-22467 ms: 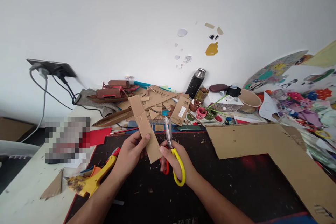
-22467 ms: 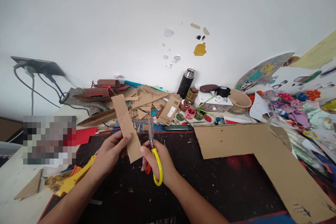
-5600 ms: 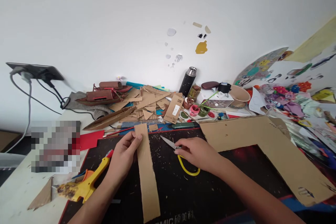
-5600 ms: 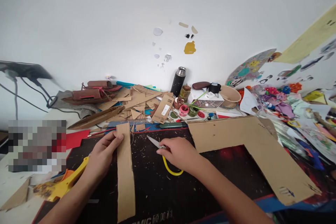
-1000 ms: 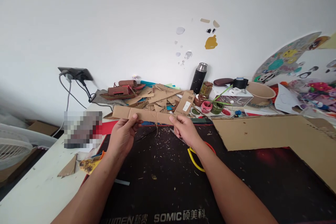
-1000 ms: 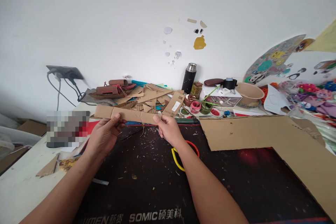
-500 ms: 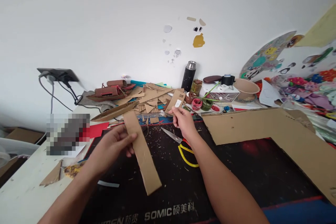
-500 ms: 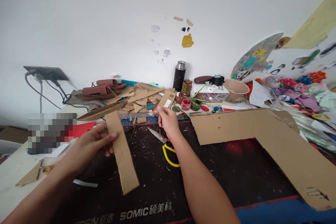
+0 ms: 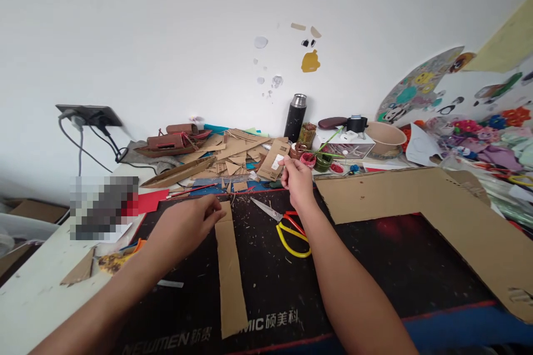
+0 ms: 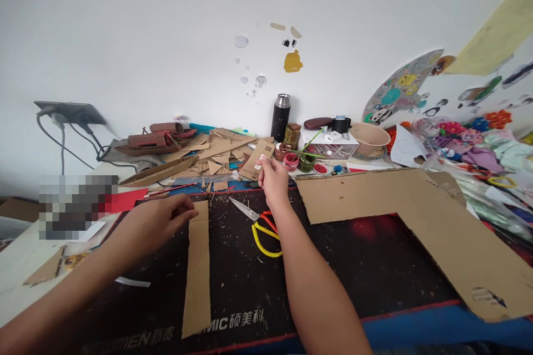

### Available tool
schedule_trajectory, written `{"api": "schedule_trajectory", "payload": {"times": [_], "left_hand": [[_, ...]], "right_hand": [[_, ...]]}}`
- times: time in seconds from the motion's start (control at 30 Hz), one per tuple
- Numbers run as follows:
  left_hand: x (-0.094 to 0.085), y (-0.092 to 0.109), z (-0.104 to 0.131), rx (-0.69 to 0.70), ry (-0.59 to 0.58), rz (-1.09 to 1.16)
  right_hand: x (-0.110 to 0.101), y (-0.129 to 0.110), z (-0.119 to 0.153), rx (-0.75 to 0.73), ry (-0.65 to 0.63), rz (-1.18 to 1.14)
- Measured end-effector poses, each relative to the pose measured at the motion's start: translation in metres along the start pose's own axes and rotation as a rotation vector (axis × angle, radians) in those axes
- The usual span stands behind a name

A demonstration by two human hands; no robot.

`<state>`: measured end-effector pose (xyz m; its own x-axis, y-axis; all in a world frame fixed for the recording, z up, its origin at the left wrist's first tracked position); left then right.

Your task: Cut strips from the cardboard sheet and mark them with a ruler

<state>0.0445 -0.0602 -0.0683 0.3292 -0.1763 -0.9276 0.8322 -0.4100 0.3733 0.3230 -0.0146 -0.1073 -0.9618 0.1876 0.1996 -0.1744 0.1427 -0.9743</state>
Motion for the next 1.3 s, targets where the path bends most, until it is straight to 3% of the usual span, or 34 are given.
{"api": "schedule_trajectory", "payload": {"times": [0.07, 0.17, 0.3, 0.43, 0.63, 0.7, 0.77, 0.93, 1.03, 1.3], "left_hand": [[0.003, 0.02, -0.022, 0.123, -0.089, 0.023], [0.011, 0.043, -0.058, 0.204, -0.132, 0.036], [0.015, 0.051, -0.091, 0.227, -0.117, 0.027], [-0.003, 0.038, -0.107, 0.205, -0.085, 0.022], [-0.067, -0.011, -0.121, 0.08, 0.043, -0.043], [-0.079, -0.025, -0.121, 0.053, 0.058, -0.095], [-0.073, -0.032, -0.12, 0.06, 0.006, -0.148], [-0.017, -0.027, -0.125, 0.169, -0.144, -0.242], [0.005, -0.022, -0.128, 0.221, -0.193, -0.286], [0.01, -0.022, -0.131, 0.305, -0.264, -0.337]], "right_hand": [[-0.001, -0.001, 0.0, -0.011, 0.011, -0.014], [-0.002, -0.002, 0.0, -0.019, 0.015, -0.025], [-0.008, -0.001, -0.005, -0.041, 0.036, -0.007], [-0.019, 0.003, -0.014, -0.051, 0.07, 0.007], [-0.029, 0.006, -0.02, -0.078, 0.119, 0.027], [-0.027, 0.004, -0.018, -0.09, 0.117, 0.048], [-0.022, 0.002, -0.015, -0.099, 0.091, 0.094], [-0.005, -0.002, -0.004, -0.095, -0.004, 0.243], [0.001, -0.002, 0.001, -0.092, -0.034, 0.318], [0.019, 0.003, 0.009, -0.123, -0.182, 0.511]]}}
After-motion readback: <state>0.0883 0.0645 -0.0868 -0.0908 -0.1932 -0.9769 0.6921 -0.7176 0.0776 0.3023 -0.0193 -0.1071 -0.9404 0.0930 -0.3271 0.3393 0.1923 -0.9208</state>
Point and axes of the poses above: each hand's wrist, its own z-axis away from the middle knuckle, its own x-axis out of the palm, y = z × x, the point moved 5 cm from there along -z, towards the middle knuckle, and after that the axes turned 11 degrees about -y, right-handed, at the moved point
